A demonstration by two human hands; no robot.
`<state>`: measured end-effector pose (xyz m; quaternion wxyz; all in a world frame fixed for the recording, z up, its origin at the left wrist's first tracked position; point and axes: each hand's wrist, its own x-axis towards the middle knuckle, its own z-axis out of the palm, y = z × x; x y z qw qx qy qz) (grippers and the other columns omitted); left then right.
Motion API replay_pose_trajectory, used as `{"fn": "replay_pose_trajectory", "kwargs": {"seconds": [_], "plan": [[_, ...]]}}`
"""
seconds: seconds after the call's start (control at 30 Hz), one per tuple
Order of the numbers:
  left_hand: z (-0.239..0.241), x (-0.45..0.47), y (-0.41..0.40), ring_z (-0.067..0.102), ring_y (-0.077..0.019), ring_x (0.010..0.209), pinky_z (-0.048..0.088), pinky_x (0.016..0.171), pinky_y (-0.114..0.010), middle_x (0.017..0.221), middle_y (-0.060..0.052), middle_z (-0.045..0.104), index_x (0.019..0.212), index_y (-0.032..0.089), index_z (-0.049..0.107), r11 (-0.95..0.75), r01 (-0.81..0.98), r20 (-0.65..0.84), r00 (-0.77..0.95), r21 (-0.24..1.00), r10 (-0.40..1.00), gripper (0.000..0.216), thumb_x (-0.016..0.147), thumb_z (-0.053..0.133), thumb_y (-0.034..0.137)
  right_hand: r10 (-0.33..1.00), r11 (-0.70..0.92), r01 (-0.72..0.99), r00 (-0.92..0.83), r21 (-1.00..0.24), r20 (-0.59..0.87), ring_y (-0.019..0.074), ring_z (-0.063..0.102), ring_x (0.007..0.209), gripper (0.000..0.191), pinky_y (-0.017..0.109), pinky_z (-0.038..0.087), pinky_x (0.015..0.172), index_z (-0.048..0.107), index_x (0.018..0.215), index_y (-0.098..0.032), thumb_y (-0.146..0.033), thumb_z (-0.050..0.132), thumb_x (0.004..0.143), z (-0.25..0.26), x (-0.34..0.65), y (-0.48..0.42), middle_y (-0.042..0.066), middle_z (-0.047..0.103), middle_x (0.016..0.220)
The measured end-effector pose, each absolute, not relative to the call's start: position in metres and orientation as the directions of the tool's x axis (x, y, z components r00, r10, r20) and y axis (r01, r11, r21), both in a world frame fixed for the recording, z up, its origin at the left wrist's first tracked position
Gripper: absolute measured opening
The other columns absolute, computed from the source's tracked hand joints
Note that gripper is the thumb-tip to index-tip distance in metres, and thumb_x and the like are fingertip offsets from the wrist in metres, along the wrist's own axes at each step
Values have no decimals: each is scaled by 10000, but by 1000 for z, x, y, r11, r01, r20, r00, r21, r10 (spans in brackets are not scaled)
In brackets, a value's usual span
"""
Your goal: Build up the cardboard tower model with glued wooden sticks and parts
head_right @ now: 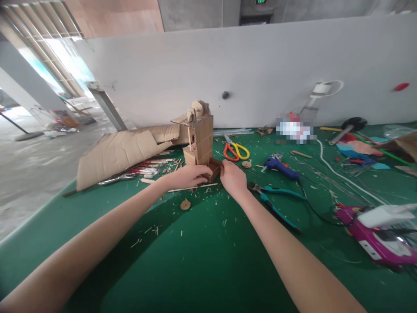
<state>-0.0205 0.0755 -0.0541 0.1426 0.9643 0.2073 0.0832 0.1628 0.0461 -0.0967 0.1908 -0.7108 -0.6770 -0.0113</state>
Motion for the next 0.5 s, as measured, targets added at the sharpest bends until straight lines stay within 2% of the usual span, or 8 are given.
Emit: {"fn": "replay_pose_trajectory", "kwargs": {"seconds": [0.23,0.5], "plan": [[-58,-18,73,567,-118,791,396,650,-235,949,-1,625,942,204,550,-872,407,157,875,272,458,156,884,409,173,960,-11,965,83,-261,267,227,607,880,216,295,387,649,546,937,-207,-260,338,912,-96,163,46,73,652,966],[-59,-17,74,579,-123,788,401,639,-242,945,-3,636,943,210,556,-864,426,151,868,268,474,163,882,407,177,962,-23,962,95,-271,257,232,612,858,226,295,385,619,552,941,-212,-275,336,917,-95,163,45,76,653,946]]}}
